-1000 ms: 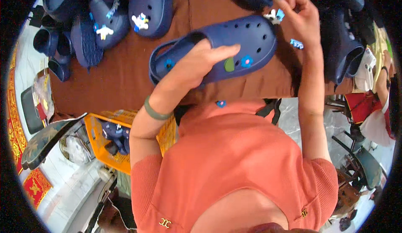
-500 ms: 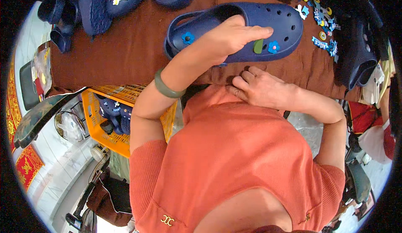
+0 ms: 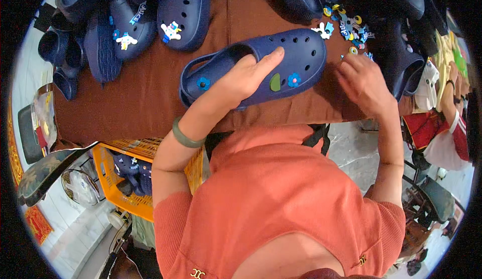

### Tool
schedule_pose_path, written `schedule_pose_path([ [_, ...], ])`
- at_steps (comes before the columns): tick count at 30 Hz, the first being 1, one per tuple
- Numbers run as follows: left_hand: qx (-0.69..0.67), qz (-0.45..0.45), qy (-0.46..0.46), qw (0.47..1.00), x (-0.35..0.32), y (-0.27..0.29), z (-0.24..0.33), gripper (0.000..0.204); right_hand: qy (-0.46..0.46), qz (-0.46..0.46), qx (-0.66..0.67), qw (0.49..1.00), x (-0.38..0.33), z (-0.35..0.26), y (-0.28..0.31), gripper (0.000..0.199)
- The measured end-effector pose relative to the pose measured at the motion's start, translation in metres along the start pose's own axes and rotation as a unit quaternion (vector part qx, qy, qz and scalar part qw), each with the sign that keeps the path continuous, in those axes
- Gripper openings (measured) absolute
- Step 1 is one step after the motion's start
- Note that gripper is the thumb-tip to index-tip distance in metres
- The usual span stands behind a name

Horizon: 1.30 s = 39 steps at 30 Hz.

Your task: Attaching decorative charms and pins to the holes of foam clogs.

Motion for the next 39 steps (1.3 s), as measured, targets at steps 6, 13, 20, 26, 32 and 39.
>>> schedule_pose_path([
  [6, -0.028, -0.003, 0.024, 0.999, 0.005, 0.006, -0.007, 0.049, 0.056, 0.084, 0.195, 0.976, 0.024, -0.013, 0.001, 0.081],
  [13, -0.052, 0.032, 0.009, 0.998, 0.004, 0.014, -0.015, 0.047, 0.081, 0.144, 0.114, 0.980, 0.055, -0.057, -0.033, 0.094],
  [20, 0.013, 0.025, -0.092, 0.995, 0.007, 0.015, -0.016, 0.046, 0.081, 0.218, 0.061, 0.971, 0.050, -0.061, -0.042, 0.066],
  [26, -0.065, 0.044, -0.034, 0.996, 0.007, 0.016, -0.024, 0.046, 0.084, 0.242, 0.079, 0.963, 0.048, -0.063, -0.047, 0.056],
  [32, -0.005, 0.040, -0.053, 0.998, 0.012, 0.017, -0.020, 0.044, 0.110, 0.256, 0.199, 0.940, 0.054, -0.049, -0.044, 0.049],
  [39, -0.097, 0.046, 0.030, 0.994, 0.010, 0.008, -0.014, 0.055, 0.145, 0.320, 0.321, 0.880, 0.045, -0.060, -0.037, 0.040],
])
Point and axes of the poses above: each hand's wrist, its own x-axis towards the middle knuckle, its own y-axis out of the back of the hand, z = x × y, the point moved 4 cm from there along x, towards the middle knuckle, and after that the axes turned 13 degrees about -y, right-handed, at the moved point
